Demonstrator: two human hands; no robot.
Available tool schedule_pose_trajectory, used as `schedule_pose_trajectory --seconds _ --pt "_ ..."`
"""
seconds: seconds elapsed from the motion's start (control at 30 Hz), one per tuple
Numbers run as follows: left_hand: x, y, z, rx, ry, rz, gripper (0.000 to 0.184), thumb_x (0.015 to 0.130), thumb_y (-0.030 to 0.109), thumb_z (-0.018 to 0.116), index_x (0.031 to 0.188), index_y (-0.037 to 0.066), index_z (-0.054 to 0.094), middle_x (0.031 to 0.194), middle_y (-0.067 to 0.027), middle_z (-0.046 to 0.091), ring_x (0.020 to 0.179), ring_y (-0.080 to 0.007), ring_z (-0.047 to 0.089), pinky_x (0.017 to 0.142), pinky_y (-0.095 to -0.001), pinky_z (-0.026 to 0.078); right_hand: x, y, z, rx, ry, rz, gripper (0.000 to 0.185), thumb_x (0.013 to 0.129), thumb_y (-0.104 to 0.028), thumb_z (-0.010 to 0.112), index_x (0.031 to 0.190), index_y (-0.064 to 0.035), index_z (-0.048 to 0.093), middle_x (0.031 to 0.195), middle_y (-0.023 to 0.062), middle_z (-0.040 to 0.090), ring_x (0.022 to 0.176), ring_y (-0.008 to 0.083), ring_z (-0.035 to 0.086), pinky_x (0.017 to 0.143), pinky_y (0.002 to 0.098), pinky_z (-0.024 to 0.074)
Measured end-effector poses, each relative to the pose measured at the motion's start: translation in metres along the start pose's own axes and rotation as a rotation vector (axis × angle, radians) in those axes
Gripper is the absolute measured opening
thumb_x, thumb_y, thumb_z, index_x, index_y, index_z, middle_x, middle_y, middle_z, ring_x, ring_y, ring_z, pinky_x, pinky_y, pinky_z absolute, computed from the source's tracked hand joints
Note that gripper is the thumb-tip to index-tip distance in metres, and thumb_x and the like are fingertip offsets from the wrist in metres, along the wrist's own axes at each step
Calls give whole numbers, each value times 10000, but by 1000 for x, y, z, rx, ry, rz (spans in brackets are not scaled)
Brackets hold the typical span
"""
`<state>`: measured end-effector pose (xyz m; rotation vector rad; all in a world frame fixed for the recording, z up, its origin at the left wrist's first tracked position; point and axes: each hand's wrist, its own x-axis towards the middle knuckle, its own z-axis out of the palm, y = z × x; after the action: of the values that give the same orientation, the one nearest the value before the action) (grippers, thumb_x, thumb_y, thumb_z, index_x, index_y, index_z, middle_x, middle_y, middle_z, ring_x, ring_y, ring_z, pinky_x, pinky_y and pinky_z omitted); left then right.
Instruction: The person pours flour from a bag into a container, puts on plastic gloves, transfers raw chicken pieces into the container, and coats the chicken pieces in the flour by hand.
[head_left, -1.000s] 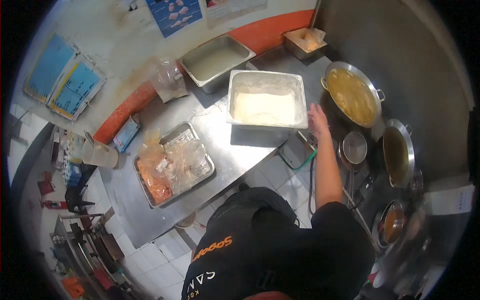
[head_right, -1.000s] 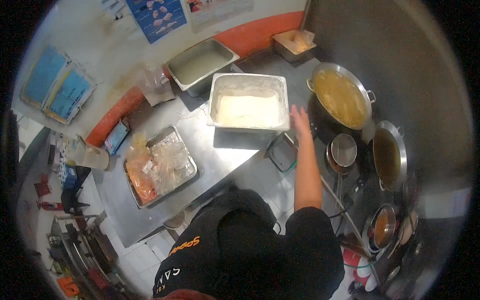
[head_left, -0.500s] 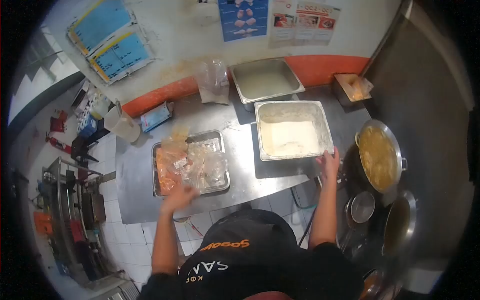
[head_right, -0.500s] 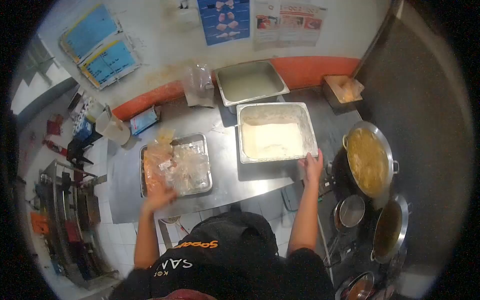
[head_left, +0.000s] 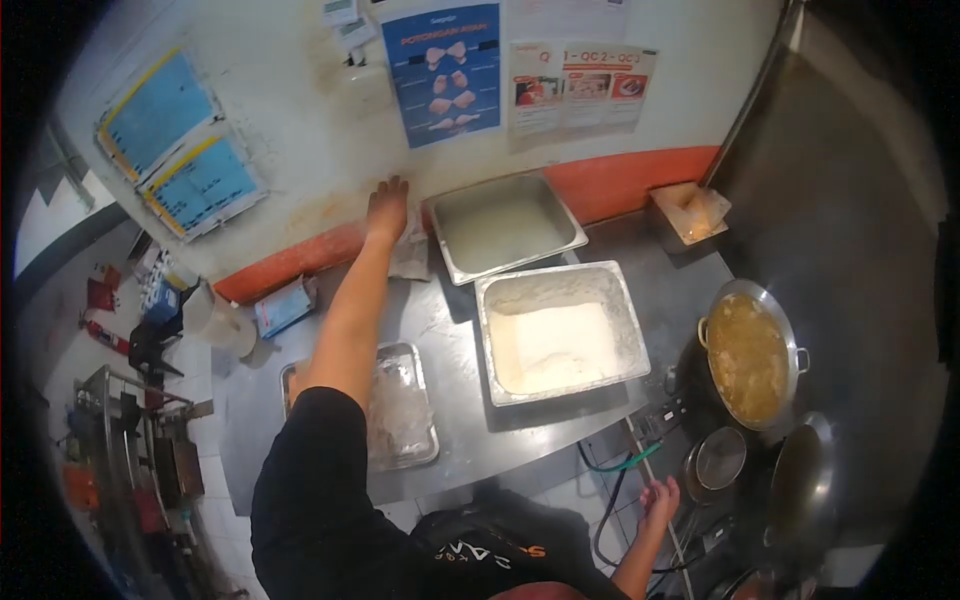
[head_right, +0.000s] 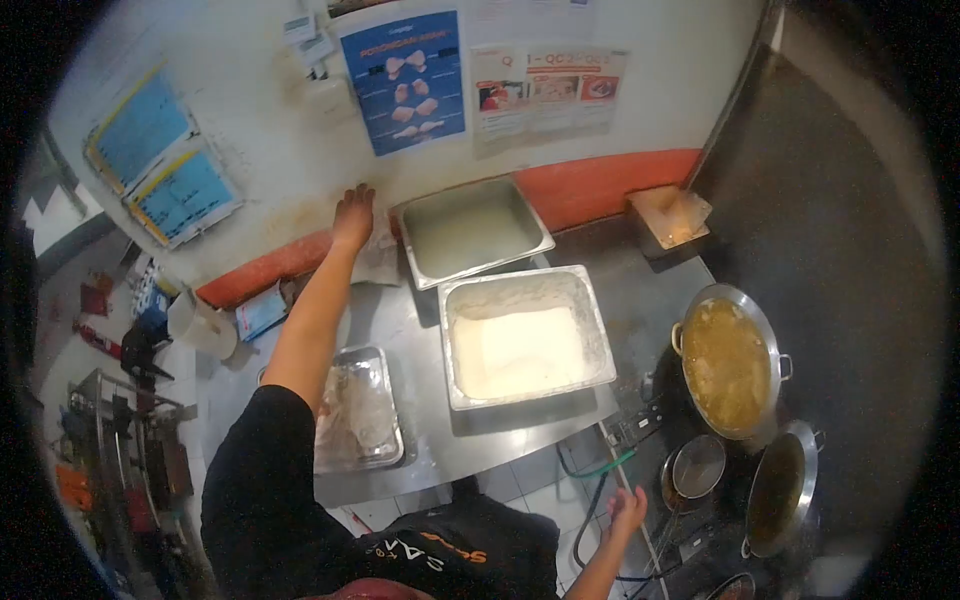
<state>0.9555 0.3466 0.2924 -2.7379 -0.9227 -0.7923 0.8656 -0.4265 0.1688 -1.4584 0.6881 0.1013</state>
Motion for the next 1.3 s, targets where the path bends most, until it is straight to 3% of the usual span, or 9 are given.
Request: schedule_pose_trajectory --seconds 0.1,0.2,0.23,0.33,0.37,0.6,0.9,1.07,1.3 --pt "18 4 22 236 131 568 367 869 158 514 1223 88 581 1297 -67 526 1199 -280 488 948 -421 438 16 23 -31 -75 96 50 493 832 -103 568 1300 -62 420 893 95 620 632 157 575 512 261 468" --pt "43 15 24 372 -329 504 306 858 155 530 1120 85 671 1253 -74 575 1263 -283 450 1016 -408 388 2 17 -20 -42 52 54 463 832 -103 577 1270 -47 441 897 93 622 638 151 574 511 260 465" --pt "39 10 21 321 -191 528 219 839 163 554 943 90 733 1159 -77 626 1259 -270 453 1062 -396 340 -6 10 -10 -51 62 62 463 832 -103 577 1270 -47 441 897 93 622 638 151 574 511 260 465" --pt "39 -8 14 432 -150 578 204 821 171 574 902 80 738 1135 -80 635 1250 -256 458 1081 -378 316 -25 -12 26 20 -46 20 447 838 -114 593 1255 -32 455 897 86 626 647 152 577 526 260 469" --pt "34 -14 5 388 63 622 147 765 153 581 693 122 706 1017 -47 642 1163 -245 472 958 -358 398 -26 -14 36 -7 -80 11 450 837 -124 605 1251 -26 460 899 82 628 654 151 579 541 261 473" --pt "2 -30 -118 419 -150 578 116 777 139 574 824 115 677 1009 -36 609 1023 -237 537 916 -386 419 -64 -49 101 31 -316 -75 446 830 -127 635 1233 -9 484 915 74 630 685 141 588 591 258 488" --pt "-20 -8 -232 200 134 597 112 769 93 569 869 106 616 898 -49 566 893 -241 562 730 -368 461 -129 -76 181 -53 -542 -171 389 845 -133 652 1192 -5 531 930 53 636 721 108 584 645 245 481" --pt "-33 47 -304 -219 156 773 127 750 -1 552 846 59 610 871 -78 550 865 -275 549 741 -376 480 -167 -80 231 -97 -851 -279 445 884 -108 617 1292 9 486 1052 108 634 835 151 615 747 274 503" --pt "-62 133 -334 -730 195 734 134 785 -36 565 868 34 643 854 -107 569 849 -294 569 733 -366 463 -155 -118 258 65 -853 -312 523 919 -135 601 1386 -13 398 1231 157 578 899 195 639 729 283 524"
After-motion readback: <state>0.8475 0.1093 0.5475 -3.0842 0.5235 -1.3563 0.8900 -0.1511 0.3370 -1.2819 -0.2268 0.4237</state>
